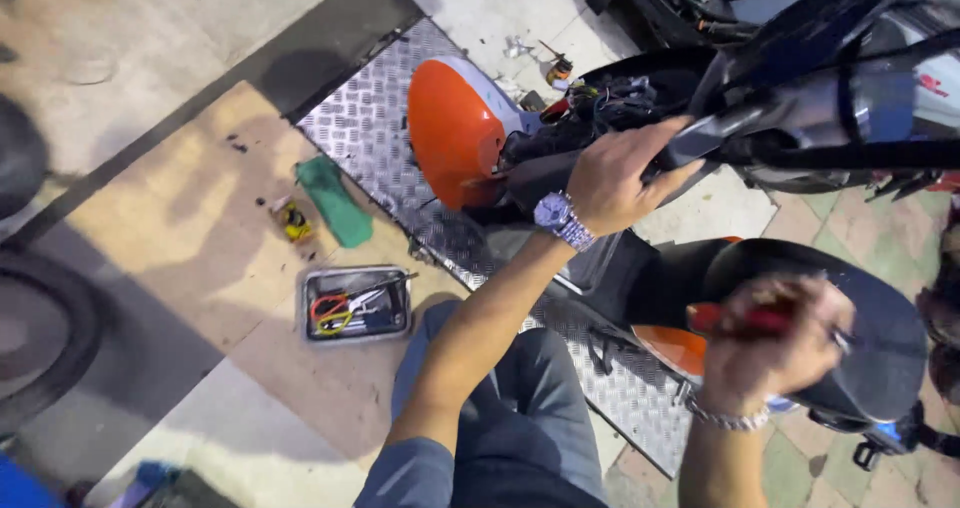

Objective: Disassembling the front fairing and handlebar area of a motorcycle using a screwdriver to install or repair parts.

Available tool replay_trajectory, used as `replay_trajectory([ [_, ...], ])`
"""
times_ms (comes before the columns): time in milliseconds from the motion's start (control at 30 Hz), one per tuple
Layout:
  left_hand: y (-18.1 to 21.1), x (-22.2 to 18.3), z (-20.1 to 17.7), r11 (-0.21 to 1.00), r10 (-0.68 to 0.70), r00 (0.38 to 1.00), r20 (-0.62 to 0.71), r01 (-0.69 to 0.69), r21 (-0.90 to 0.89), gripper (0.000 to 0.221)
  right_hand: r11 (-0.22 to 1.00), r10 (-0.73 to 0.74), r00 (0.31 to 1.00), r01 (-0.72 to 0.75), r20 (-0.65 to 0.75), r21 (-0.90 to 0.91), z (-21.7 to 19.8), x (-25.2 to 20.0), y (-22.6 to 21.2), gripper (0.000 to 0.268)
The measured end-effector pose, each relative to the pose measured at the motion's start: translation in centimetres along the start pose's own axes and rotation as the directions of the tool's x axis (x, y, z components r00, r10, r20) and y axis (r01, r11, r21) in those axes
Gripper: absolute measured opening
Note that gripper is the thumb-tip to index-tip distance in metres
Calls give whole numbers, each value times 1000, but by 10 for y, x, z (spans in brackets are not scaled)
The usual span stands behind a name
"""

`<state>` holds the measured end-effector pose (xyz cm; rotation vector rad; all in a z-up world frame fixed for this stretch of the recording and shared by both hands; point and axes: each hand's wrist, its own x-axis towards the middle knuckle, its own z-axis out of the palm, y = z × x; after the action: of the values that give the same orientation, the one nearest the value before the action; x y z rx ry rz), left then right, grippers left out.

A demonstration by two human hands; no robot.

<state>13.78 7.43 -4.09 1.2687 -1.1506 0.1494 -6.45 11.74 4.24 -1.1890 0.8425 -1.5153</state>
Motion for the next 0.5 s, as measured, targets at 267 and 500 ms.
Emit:
replay_trajectory([
  [267, -35, 17, -2, 942, 331, 937, -117, -335, -21, 40, 918, -329, 944, 321, 3, -234, 11, 55, 128, 19],
  [500, -35, 7, 7, 956, 272, 943, -192, -287, -60, 44, 736, -633, 728, 672, 262, -89, -32, 138, 165, 46],
])
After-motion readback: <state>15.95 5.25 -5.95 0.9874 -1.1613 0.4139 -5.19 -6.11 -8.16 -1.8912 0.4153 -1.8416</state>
